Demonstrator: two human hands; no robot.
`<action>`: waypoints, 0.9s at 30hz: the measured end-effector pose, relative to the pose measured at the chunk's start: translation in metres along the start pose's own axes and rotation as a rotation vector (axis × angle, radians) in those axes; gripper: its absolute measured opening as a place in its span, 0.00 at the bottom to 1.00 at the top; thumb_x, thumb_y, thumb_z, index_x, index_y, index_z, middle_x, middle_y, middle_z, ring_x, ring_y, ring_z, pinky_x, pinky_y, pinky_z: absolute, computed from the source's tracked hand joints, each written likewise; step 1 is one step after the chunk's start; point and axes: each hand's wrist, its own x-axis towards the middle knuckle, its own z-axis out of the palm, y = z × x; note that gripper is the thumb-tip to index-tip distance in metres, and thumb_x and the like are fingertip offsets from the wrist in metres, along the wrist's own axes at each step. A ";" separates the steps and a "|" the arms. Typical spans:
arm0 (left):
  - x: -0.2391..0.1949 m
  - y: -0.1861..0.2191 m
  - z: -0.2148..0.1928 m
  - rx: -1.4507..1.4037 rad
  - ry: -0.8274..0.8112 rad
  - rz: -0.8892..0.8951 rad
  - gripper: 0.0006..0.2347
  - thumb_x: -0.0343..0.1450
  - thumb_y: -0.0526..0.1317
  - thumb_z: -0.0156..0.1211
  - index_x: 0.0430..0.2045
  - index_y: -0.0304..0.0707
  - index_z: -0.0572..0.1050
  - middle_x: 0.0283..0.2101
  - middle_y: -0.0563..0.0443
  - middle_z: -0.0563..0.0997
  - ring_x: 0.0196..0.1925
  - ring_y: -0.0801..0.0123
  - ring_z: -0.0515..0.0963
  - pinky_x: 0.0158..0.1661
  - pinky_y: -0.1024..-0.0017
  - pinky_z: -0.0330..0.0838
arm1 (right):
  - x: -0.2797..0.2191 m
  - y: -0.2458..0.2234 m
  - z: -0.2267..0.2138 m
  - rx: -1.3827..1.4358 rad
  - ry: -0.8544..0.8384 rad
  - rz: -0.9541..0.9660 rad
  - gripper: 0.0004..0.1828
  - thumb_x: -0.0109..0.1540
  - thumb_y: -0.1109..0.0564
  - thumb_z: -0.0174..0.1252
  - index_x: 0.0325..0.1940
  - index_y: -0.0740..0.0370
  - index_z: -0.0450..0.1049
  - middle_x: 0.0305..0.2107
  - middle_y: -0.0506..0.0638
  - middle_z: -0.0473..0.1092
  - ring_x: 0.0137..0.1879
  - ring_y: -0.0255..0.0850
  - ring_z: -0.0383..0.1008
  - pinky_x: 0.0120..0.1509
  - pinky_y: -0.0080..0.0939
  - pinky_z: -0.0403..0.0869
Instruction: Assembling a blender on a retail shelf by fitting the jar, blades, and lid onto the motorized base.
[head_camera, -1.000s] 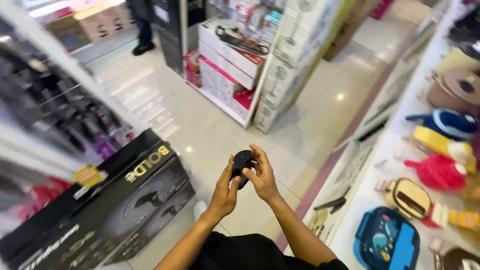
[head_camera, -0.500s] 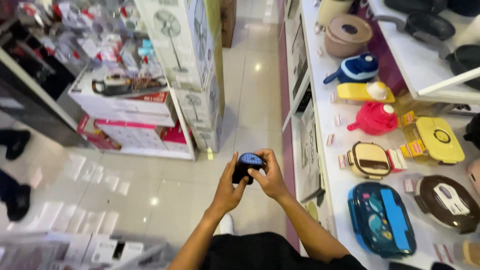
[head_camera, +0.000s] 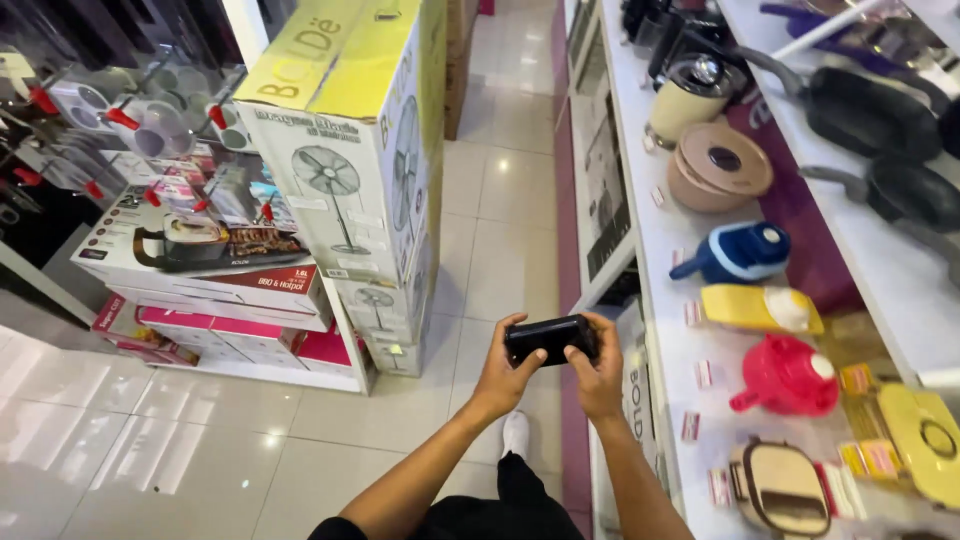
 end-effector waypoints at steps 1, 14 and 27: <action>0.019 0.002 0.002 -0.006 0.018 0.003 0.28 0.70 0.38 0.68 0.65 0.40 0.62 0.50 0.39 0.75 0.53 0.55 0.78 0.55 0.55 0.77 | 0.022 0.011 0.004 -0.001 -0.019 0.002 0.27 0.58 0.65 0.58 0.62 0.61 0.68 0.42 0.50 0.69 0.49 0.38 0.70 0.56 0.41 0.73; 0.314 -0.037 0.038 -0.040 0.272 0.181 0.22 0.70 0.36 0.68 0.57 0.39 0.68 0.46 0.50 0.79 0.49 0.67 0.78 0.51 0.64 0.79 | 0.306 0.117 -0.027 -0.029 -0.364 0.096 0.29 0.55 0.65 0.66 0.59 0.60 0.66 0.45 0.57 0.72 0.53 0.48 0.73 0.59 0.53 0.73; 0.555 -0.055 0.026 0.094 -0.060 0.039 0.23 0.71 0.39 0.66 0.62 0.36 0.69 0.55 0.41 0.80 0.60 0.56 0.78 0.59 0.52 0.74 | 0.558 0.192 -0.020 -0.004 -0.280 0.129 0.30 0.55 0.65 0.69 0.62 0.60 0.72 0.47 0.55 0.76 0.55 0.41 0.73 0.61 0.49 0.74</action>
